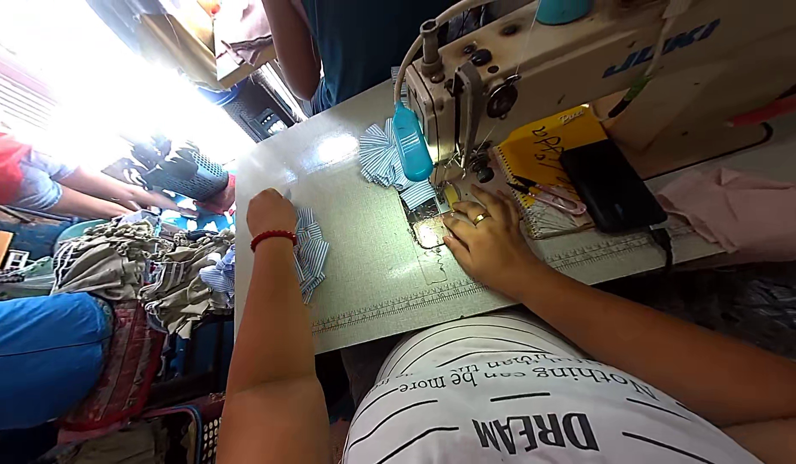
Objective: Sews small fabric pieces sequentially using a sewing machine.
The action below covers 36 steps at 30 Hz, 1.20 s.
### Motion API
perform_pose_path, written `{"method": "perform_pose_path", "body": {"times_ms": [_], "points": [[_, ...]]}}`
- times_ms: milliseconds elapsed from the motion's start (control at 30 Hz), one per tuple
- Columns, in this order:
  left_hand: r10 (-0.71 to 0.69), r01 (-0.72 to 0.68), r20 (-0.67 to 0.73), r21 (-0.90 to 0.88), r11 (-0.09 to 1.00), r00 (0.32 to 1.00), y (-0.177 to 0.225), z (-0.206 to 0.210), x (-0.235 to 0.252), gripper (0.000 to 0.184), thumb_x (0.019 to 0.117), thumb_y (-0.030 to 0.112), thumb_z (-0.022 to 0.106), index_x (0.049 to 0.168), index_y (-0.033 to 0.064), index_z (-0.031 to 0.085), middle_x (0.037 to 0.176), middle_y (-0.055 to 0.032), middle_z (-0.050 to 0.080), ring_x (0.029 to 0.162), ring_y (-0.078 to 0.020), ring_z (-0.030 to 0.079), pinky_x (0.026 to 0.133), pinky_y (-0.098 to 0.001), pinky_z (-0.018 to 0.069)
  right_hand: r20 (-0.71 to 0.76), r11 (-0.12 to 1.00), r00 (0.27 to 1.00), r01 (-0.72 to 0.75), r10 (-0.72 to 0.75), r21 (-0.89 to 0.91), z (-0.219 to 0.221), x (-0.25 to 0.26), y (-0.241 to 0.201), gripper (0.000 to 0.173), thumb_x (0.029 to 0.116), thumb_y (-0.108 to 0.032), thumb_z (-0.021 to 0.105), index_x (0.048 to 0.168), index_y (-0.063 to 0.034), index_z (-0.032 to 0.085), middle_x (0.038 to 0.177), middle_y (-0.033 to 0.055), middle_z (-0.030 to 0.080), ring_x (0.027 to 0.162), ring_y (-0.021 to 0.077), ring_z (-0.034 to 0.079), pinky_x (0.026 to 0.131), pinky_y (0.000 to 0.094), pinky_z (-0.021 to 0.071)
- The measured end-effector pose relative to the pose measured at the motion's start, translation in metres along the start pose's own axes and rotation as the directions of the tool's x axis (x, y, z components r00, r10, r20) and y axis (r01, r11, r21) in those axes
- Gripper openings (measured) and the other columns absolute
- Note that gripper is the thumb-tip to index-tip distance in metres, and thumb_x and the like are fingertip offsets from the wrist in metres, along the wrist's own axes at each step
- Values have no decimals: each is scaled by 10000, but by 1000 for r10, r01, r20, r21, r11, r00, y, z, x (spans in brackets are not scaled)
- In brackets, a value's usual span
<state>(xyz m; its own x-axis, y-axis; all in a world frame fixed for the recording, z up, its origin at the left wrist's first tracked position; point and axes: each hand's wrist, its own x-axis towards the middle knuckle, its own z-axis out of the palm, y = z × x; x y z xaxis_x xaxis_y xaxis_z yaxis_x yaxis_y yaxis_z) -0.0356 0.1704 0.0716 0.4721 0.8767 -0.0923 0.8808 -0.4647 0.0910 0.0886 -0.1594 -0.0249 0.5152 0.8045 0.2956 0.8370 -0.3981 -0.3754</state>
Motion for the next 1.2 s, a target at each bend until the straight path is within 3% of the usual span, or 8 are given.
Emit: {"method": "perform_pose_path", "body": {"times_ms": [67,167,300,600,800,967,1100,1200], "points": [[18,-37,-80,-248,968,997,-13,-7,-3,405,1076,263,491,1174,-82,678,1192,-335,656,1168,-486,621,1005,-684,436,-20,1000,1000,14,-13,9,0,-1,1,383,1019,-341,522,1234,-113,742,1416,175,609,1466,444,383,1195,693,212],[-31,-63,-145,-598,799,989,-27,-16,-19,363,1069,290,542,1211,-24,654,1138,-203,685,975,-259,708,894,-482,581,-52,997,997,52,-49,50,0,-2,1,364,1016,-336,522,1188,-121,760,1387,170,626,1453,447,398,1192,694,223],[31,-155,-165,-827,540,986,-13,-23,-64,192,1017,181,637,1121,20,639,970,-28,677,790,-63,683,735,-283,604,-122,956,990,98,-66,275,-11,0,-17,294,982,-273,589,1132,-100,773,1240,144,695,1306,396,550,1082,600,422],[546,-385,-199,-889,249,814,48,27,-148,436,911,54,734,1282,112,512,884,55,680,753,-38,667,723,-245,592,169,427,971,-226,167,875,-51,24,-47,339,991,-268,674,1223,-21,669,1033,66,733,902,86,705,826,273,594],[643,-418,-211,-889,187,737,70,42,-158,399,845,-7,789,1174,88,584,848,15,652,701,-47,631,645,-190,552,155,386,956,-245,249,889,-48,14,-41,136,971,-160,710,1051,-49,703,863,45,705,720,86,683,679,250,603],[531,-250,-29,-903,349,847,82,52,-169,287,959,198,720,1208,88,628,1019,-26,682,791,-76,669,681,-244,575,20,392,940,-161,339,906,-41,8,-36,74,977,-71,675,1045,-45,691,918,33,699,759,66,673,707,220,592],[495,35,120,-983,178,861,88,61,-176,150,1006,94,635,1147,48,661,948,-52,693,777,-132,708,707,-312,632,-29,423,932,-136,362,896,-39,1,-34,102,974,-45,674,1075,-47,684,970,37,693,767,57,652,699,188,567],[487,-106,-15,-982,159,873,88,71,-174,130,984,43,649,1112,56,664,936,-24,691,760,-91,685,693,-265,614,22,418,939,-173,342,892,-34,-2,-32,186,975,-65,680,1158,-45,656,1033,60,688,791,87,685,715,230,605]]}}
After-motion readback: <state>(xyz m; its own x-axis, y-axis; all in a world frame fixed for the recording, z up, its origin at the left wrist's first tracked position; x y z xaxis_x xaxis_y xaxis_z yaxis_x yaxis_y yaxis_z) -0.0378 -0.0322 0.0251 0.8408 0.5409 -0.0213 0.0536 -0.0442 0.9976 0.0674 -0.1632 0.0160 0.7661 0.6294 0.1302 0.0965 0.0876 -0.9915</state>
